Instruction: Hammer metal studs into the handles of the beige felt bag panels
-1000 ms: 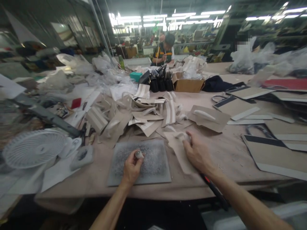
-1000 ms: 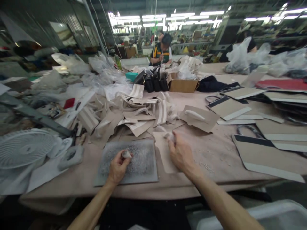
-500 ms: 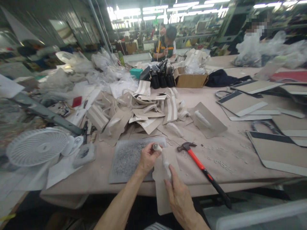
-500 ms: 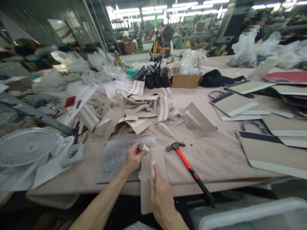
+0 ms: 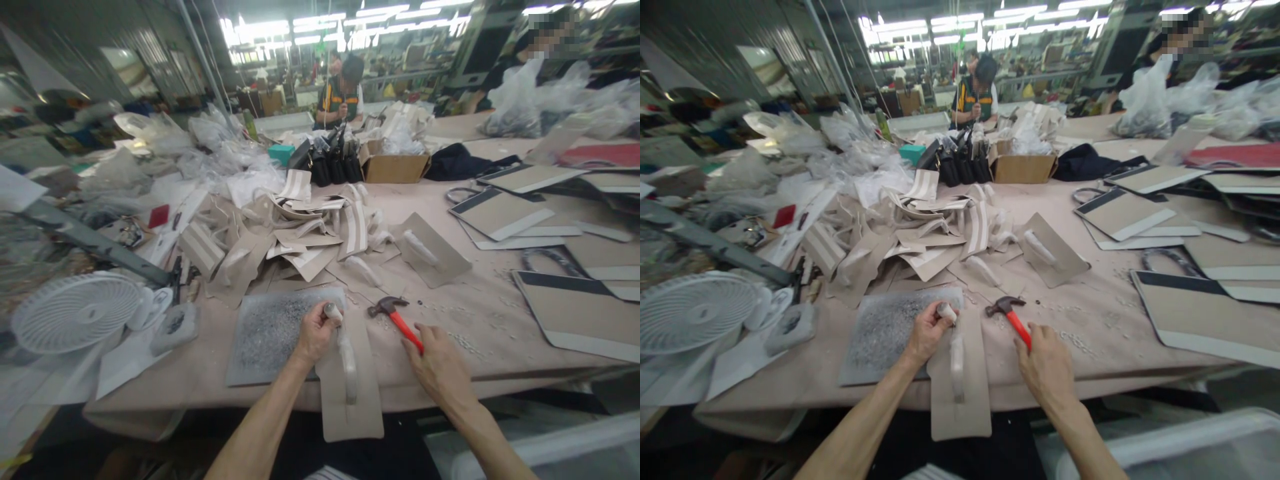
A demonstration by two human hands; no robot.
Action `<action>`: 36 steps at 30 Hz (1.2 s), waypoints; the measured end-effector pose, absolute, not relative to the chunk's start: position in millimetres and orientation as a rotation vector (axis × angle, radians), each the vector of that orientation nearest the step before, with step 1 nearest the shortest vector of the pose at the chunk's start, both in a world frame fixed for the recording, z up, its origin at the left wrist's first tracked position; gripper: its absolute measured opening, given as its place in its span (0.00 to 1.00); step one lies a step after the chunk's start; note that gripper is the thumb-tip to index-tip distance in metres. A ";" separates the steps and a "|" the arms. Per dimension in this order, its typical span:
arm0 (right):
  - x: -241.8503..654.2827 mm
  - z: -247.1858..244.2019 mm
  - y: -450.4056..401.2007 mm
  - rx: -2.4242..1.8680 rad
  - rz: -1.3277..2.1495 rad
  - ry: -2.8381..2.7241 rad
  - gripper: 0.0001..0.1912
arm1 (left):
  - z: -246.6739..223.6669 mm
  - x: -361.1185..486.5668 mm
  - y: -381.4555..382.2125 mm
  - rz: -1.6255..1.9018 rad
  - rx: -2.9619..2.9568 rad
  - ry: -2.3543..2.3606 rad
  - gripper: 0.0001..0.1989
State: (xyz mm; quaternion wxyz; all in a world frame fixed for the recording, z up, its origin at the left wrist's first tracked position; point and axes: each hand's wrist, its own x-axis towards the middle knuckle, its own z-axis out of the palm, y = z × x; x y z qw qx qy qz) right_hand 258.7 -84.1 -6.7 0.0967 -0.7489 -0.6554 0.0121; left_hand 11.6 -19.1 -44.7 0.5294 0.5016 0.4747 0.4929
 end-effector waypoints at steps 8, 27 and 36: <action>271.2 -11.4 -91.5 -2.299 0.843 -1.631 0.04 | -41.6 13.6 -19.9 1.160 1.299 1.180 0.10; 224.8 79.1 -87.5 -1.550 0.074 -2.291 0.13 | -35.9 14.0 -18.9 1.039 1.591 1.146 0.07; 215.0 127.6 -93.9 -1.597 -0.026 -1.746 0.15 | -41.0 13.0 -22.9 1.050 1.647 1.134 0.09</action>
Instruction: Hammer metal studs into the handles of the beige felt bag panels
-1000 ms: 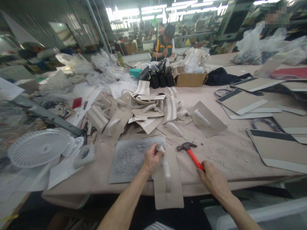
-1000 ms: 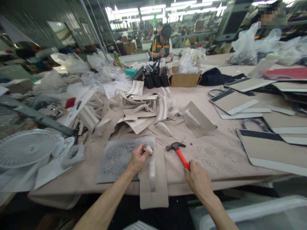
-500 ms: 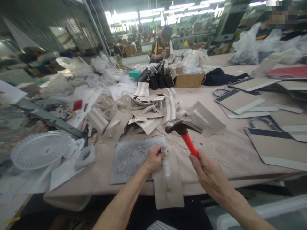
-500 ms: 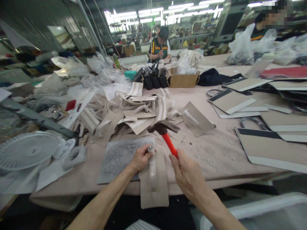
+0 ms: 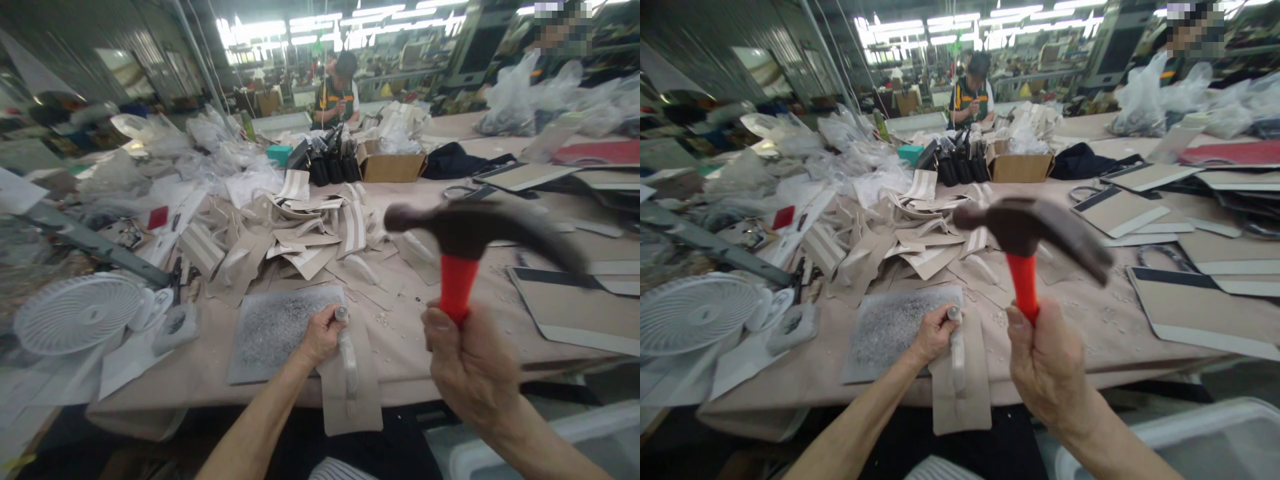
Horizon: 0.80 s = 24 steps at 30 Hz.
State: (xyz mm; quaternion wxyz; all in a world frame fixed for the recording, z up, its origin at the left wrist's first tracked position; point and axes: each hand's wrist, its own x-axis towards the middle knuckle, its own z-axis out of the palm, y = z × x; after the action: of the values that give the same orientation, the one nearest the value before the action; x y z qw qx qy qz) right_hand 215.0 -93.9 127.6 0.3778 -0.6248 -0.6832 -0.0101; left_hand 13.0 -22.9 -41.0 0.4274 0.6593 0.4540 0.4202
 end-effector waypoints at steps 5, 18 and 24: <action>232.4 67.8 -97.6 -1.829 0.378 -2.221 0.12 | -37.0 13.8 -25.7 1.050 1.627 1.134 0.09; 243.3 -3.7 -89.8 -2.193 0.201 -2.153 0.12 | -41.7 17.8 -24.2 1.138 1.473 1.170 0.08; 157.9 13.8 -112.5 -1.727 0.469 -2.213 0.22 | -37.3 22.8 -20.6 1.223 1.222 1.160 0.14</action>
State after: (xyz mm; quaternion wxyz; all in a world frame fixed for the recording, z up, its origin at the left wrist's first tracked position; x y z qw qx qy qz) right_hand 157.9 -112.5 13.8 0.1473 -0.6001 -0.7692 0.1630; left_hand 22.8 -20.6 -37.3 0.5053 0.5066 0.4809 0.5067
